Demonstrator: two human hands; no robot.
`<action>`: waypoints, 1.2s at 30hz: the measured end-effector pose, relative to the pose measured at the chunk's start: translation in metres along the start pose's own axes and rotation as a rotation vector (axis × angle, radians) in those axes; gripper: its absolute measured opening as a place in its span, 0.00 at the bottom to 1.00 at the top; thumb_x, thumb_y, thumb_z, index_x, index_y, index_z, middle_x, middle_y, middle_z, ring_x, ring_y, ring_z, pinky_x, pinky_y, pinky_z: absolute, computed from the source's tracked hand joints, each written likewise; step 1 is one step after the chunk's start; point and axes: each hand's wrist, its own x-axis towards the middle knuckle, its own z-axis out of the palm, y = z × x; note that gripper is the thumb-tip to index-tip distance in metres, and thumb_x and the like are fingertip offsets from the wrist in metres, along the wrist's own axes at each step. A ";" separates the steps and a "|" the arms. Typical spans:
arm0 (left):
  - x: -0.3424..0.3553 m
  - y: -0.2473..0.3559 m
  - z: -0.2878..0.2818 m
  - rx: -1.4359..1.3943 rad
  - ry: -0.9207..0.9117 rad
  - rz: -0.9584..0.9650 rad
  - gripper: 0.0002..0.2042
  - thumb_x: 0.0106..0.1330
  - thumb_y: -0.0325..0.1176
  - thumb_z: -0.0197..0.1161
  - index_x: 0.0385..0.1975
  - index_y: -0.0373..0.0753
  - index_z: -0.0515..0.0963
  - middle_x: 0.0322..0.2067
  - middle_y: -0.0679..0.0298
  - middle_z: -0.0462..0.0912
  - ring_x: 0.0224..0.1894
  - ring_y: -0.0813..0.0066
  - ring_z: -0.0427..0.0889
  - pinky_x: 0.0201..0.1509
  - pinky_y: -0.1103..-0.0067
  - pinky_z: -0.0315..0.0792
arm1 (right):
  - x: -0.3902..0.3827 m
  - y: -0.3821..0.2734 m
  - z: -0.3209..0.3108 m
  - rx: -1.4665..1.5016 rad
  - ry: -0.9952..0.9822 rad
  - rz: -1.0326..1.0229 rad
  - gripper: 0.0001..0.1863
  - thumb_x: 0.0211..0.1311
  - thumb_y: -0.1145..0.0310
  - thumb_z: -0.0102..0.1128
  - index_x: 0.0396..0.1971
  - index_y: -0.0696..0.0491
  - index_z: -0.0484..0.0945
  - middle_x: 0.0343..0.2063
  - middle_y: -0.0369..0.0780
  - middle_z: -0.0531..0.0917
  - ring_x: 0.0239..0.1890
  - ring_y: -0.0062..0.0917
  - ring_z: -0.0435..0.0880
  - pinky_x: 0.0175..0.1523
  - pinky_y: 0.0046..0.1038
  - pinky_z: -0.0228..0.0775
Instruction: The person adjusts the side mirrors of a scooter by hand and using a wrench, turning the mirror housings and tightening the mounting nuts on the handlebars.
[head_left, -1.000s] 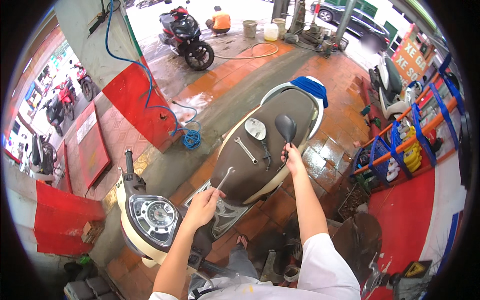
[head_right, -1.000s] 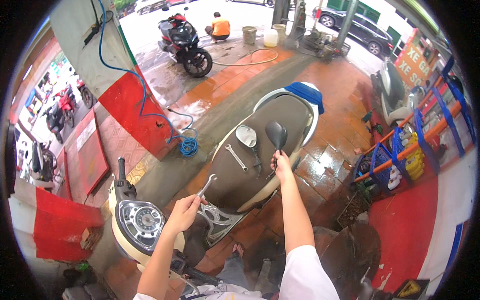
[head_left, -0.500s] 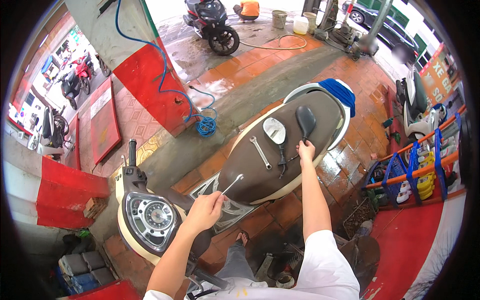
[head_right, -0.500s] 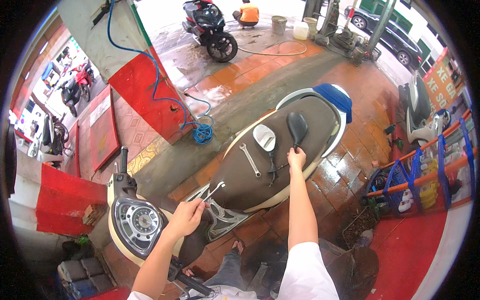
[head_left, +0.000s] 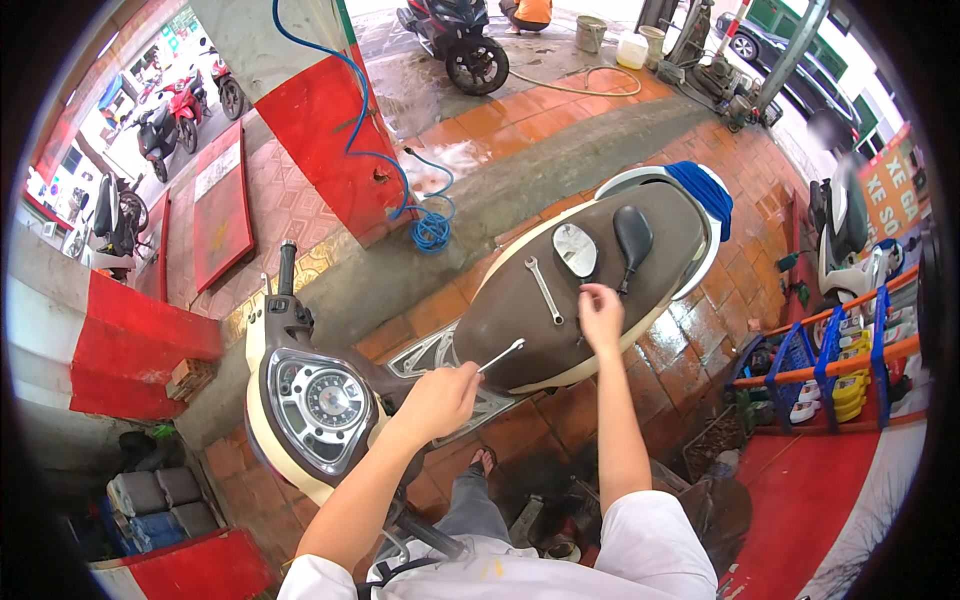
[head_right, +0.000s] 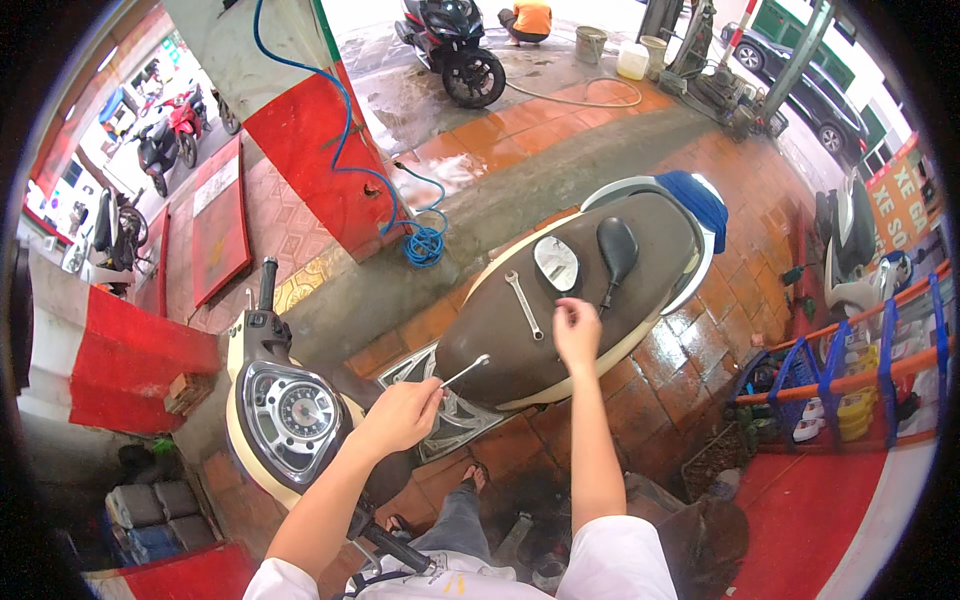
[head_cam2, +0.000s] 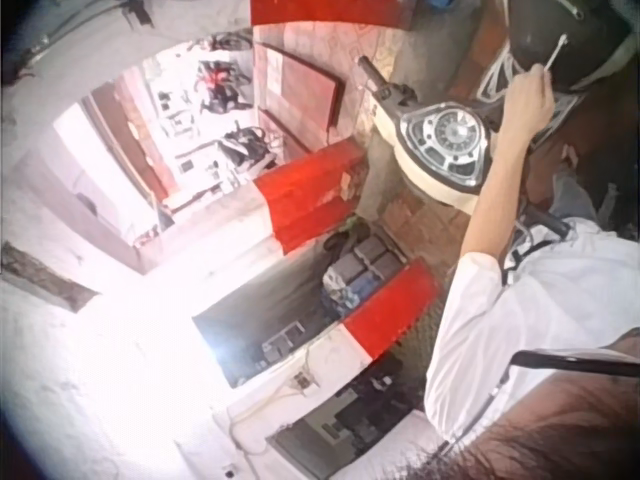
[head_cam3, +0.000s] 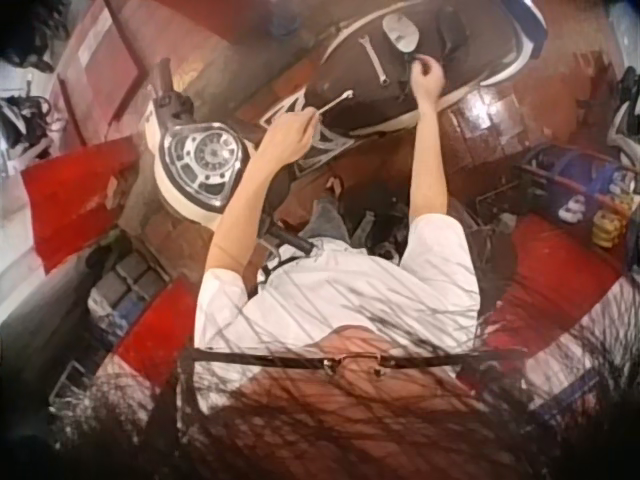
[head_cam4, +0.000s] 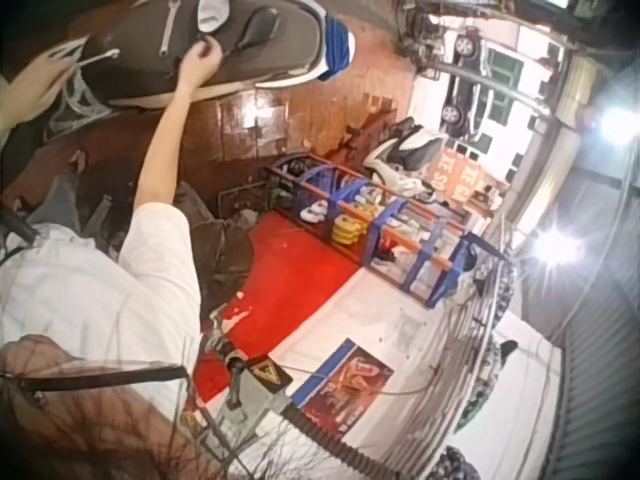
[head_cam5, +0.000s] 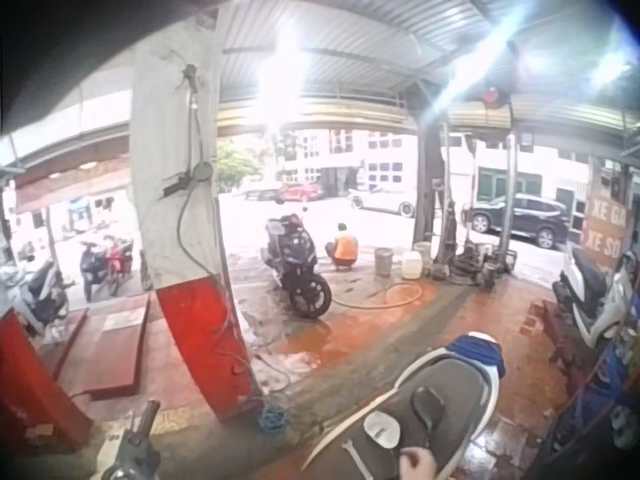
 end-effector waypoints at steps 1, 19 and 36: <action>0.000 -0.001 0.002 -0.022 0.004 0.009 0.07 0.70 0.31 0.51 0.38 0.33 0.73 0.26 0.44 0.79 0.32 0.42 0.79 0.37 0.56 0.71 | -0.010 -0.013 0.006 -0.046 -0.088 -0.023 0.09 0.59 0.72 0.61 0.38 0.57 0.83 0.33 0.43 0.83 0.31 0.28 0.83 0.40 0.30 0.75; 0.004 -0.005 -0.018 -0.169 -0.048 -0.209 0.08 0.65 0.34 0.63 0.34 0.35 0.79 0.24 0.50 0.82 0.29 0.54 0.81 0.35 0.67 0.72 | -0.080 -0.071 0.021 0.797 -1.246 0.441 0.07 0.65 0.71 0.64 0.32 0.59 0.83 0.23 0.33 0.81 0.23 0.15 0.76 0.29 0.19 0.68; 0.009 -0.009 -0.020 -0.025 0.227 -0.071 0.09 0.63 0.34 0.64 0.39 0.37 0.80 0.32 0.59 0.83 0.31 0.63 0.82 0.38 0.69 0.75 | -0.073 0.031 0.053 0.722 -0.390 0.900 0.11 0.72 0.62 0.56 0.43 0.54 0.79 0.29 0.31 0.81 0.26 0.16 0.79 0.29 0.15 0.65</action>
